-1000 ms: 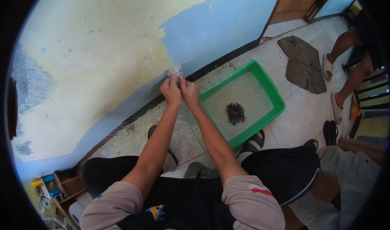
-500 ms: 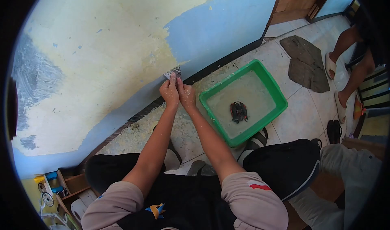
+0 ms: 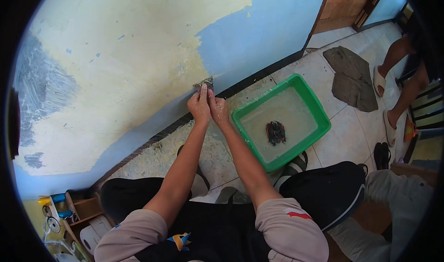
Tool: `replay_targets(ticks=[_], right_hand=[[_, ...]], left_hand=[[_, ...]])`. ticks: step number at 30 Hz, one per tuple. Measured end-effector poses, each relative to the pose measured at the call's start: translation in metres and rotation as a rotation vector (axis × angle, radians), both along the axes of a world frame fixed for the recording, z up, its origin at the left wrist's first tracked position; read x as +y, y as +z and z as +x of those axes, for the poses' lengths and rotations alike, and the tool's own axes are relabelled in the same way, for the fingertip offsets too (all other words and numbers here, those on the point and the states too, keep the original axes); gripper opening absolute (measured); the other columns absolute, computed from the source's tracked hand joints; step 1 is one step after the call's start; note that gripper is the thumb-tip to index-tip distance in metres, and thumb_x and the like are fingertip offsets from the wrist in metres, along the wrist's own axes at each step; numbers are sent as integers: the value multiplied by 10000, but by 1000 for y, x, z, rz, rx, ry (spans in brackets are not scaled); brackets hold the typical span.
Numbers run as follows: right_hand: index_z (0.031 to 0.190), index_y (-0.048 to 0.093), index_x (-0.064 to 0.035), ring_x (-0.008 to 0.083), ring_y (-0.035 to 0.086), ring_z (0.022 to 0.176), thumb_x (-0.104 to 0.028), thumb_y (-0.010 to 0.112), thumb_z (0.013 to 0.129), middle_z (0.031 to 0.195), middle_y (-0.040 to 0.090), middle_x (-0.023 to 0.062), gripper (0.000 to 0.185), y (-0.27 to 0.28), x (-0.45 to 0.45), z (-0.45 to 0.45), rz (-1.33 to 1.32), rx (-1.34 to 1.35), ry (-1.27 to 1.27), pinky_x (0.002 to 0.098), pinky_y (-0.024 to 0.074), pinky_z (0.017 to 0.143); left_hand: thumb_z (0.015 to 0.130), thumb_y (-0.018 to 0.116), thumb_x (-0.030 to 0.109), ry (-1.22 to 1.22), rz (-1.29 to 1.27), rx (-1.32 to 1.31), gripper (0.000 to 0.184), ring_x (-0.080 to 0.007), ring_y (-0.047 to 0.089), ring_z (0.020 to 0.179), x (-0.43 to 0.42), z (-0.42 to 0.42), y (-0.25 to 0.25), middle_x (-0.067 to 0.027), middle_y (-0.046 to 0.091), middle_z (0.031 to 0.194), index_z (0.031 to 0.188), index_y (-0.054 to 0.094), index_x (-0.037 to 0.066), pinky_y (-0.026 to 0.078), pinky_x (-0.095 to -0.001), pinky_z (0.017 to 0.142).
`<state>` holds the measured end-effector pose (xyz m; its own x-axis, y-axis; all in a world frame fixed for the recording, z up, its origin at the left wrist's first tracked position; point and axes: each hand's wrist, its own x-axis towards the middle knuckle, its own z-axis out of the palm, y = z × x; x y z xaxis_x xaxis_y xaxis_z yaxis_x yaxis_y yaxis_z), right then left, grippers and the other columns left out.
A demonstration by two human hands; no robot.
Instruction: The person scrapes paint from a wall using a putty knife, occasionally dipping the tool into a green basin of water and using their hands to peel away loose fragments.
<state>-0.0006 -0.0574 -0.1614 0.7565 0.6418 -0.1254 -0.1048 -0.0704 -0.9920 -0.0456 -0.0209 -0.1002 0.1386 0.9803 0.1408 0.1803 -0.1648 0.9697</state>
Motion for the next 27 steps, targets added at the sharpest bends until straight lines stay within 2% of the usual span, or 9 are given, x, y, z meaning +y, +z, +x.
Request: replay_targets(ticks=[4,6,12,15,19,24,26,27], right_hand=[[699,620,100,124,499,539,-581,514,974,496,496,145,743,7,0,4,14,-43,10,401,418,519],[684,614,98,125,493,539,-584,514,973,496,501,140,747,7,-8,-2,-30,-51,7,399,417,521],[671,608,85,121,483,550,-596,515,970,510,514,121,749,3,-3,-5,-13,5,-15,391,419,530],[673,616,82,118,478,553,-592,511,975,518,511,98,746,9,-3,0,5,30,16,381,418,532],[659,622,80,115,477,554,-583,508,981,523,518,70,747,-4,1,2,44,9,-7,363,418,532],[695,650,79,125,515,551,-580,514,978,529,549,121,731,12,-10,13,8,-15,68,381,438,546],[706,659,78,130,529,549,-578,516,978,530,554,142,724,16,-10,16,43,-25,64,388,444,551],[712,661,80,133,539,547,-574,518,978,531,555,154,720,14,-9,13,-31,-41,49,391,447,552]], left_hand=[[928,708,333,8,-46,-143,504,-73,413,588,-2,3,5,-12,495,561,638,573,-57,379,-306,533],[932,706,313,20,4,62,481,-67,414,586,-5,-2,-1,4,504,570,638,581,-47,373,-291,531],[925,712,315,-37,12,-22,475,-80,390,575,1,1,5,2,483,558,646,581,-46,351,-306,521],[929,708,310,-8,-22,58,468,-77,388,582,-4,-3,3,7,477,569,656,584,-50,352,-302,524],[934,704,313,-17,-23,30,471,-76,390,583,-1,2,4,13,484,577,654,588,-47,355,-298,526],[932,709,308,-31,-102,-79,461,-72,405,589,-1,6,-1,17,497,582,648,605,-40,364,-294,529],[932,709,304,-14,-73,-82,455,-68,408,590,-5,9,0,15,500,584,651,607,-39,363,-288,526],[933,709,300,9,-43,-82,450,-63,411,591,-6,10,1,14,503,585,654,610,-39,361,-283,524]])
